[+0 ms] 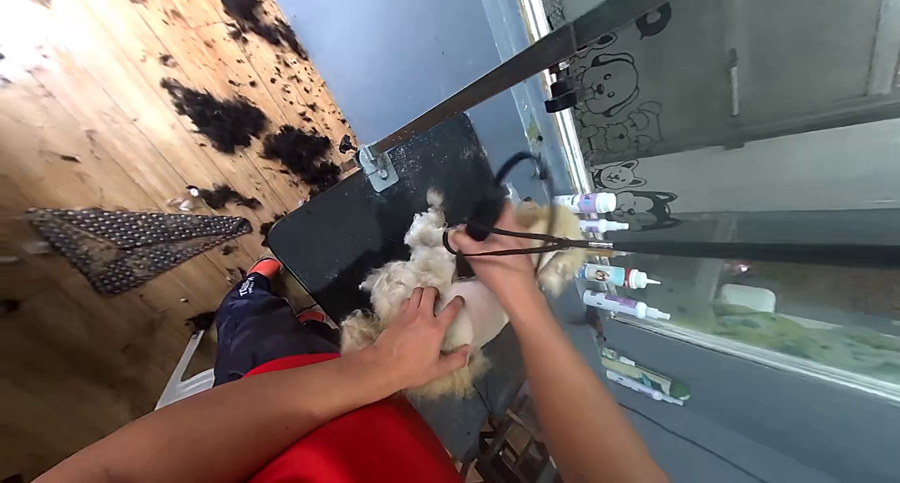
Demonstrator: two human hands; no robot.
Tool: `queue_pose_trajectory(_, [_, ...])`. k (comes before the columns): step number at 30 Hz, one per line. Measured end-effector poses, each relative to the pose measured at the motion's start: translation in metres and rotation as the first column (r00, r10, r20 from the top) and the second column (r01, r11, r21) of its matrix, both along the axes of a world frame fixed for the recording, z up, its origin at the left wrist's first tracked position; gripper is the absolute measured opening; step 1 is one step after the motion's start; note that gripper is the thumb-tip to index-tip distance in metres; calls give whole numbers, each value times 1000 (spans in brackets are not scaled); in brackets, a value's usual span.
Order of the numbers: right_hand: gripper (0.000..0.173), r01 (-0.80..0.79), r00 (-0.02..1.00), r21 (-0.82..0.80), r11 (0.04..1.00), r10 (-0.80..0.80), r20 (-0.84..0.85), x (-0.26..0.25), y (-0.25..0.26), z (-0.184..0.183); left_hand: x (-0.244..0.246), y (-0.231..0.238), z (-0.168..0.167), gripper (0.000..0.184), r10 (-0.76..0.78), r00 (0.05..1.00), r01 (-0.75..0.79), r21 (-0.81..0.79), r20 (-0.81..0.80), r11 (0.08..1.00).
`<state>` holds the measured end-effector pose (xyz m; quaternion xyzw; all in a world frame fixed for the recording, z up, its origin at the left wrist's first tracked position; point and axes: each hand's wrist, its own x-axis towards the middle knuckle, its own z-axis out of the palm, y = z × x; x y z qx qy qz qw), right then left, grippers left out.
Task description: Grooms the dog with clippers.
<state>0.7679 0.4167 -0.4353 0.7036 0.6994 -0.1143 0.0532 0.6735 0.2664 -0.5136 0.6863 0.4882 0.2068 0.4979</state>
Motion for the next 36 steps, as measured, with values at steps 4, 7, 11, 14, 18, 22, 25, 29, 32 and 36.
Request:
queue_pose_trajectory(4, [91,18,998,7,1000,-19,67,-6,2,22,1,-3,-3,73,43,999,-43,53,-8,998])
queue_pose_trajectory(7, [85,-30,990,-150,988,50,129,-17,-15,-12,4,-5,-5,73,60,998,-59,72,-15,996])
queue_pose_trajectory(11, [83,-38,994,-190,981,57,95,-11,-15,-29,4,-9,-6,76,-12,1000,12,16,-7,1000])
queue_pose_trajectory(14, [91,18,997,-78,997,-12,81,-12,1,11,3,-12,-7,77,-24,1000,24,21,-12,999])
queue_pose_trajectory(18, [82,-39,991,-57,998,46,128,-15,-8,12,2,-10,-7,74,8,999,-6,59,-34,998])
queue_pose_trajectory(22, [84,-79,991,-201,976,98,89,-15,-26,-30,2,-13,-8,69,23,1000,-23,41,-12,999])
queue_pose_trajectory(25, [78,-48,994,-187,981,65,86,-16,-19,-13,2,-14,-8,70,-20,1000,20,25,-4,999])
queue_pose_trajectory(29, [82,-49,991,43,998,43,128,-7,-4,19,1,-15,-7,68,8,1000,-8,44,0,999])
queue_pose_trajectory(32, [84,-36,993,6,999,35,114,-6,-13,2,2,-14,-8,69,31,1000,-31,55,7,998])
queue_pose_trajectory(36, [75,-149,986,-203,968,162,47,5,-24,-45,2,-10,-4,74,-91,996,91,-1,6,996])
